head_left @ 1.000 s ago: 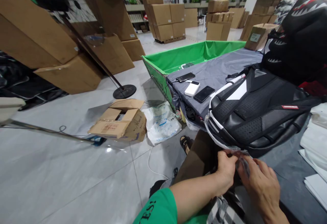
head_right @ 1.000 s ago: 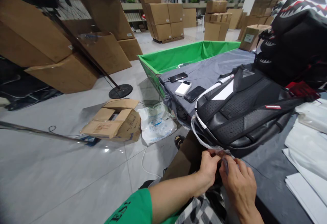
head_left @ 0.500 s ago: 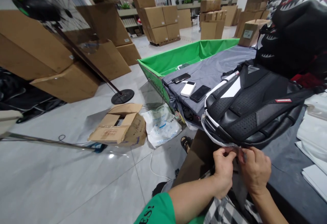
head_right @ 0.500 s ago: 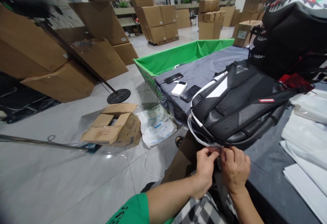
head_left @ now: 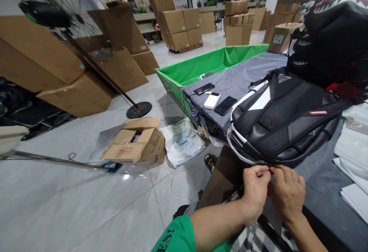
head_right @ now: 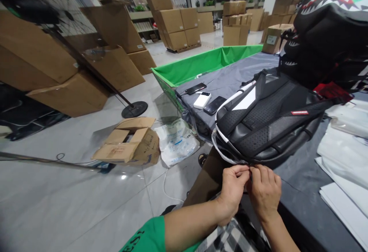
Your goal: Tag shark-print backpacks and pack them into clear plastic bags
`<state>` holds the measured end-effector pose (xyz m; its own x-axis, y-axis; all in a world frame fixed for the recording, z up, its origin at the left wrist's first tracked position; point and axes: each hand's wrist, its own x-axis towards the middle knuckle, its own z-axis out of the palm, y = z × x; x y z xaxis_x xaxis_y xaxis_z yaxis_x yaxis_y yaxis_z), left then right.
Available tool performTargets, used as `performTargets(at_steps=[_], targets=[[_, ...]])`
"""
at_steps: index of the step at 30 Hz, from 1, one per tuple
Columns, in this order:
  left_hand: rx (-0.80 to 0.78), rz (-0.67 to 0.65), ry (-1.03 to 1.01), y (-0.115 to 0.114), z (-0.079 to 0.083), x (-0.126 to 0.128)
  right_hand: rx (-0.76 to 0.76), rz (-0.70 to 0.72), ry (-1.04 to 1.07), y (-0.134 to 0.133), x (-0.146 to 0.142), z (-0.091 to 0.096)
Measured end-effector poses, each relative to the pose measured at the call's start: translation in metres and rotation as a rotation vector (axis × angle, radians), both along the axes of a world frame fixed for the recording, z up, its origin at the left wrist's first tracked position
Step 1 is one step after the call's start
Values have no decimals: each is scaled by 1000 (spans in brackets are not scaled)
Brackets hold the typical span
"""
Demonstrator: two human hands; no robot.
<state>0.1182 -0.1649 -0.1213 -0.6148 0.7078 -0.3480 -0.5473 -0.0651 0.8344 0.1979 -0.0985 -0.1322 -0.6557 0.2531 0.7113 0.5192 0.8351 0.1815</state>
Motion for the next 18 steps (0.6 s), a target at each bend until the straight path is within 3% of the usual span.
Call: performTargets(at_steps=[5,11,15,18], targets=[[55,122,110,-16,-13,1,-127,-7,136,2,0,-1],[112,-38,66,4,-42,7,-364,15,230,1,2,-1],[111,-102,-18,15,-41,-3,-582,42,288,5,6,0],[226,-75,-204,14,-34,-6,-721,10,308,7,8,2]])
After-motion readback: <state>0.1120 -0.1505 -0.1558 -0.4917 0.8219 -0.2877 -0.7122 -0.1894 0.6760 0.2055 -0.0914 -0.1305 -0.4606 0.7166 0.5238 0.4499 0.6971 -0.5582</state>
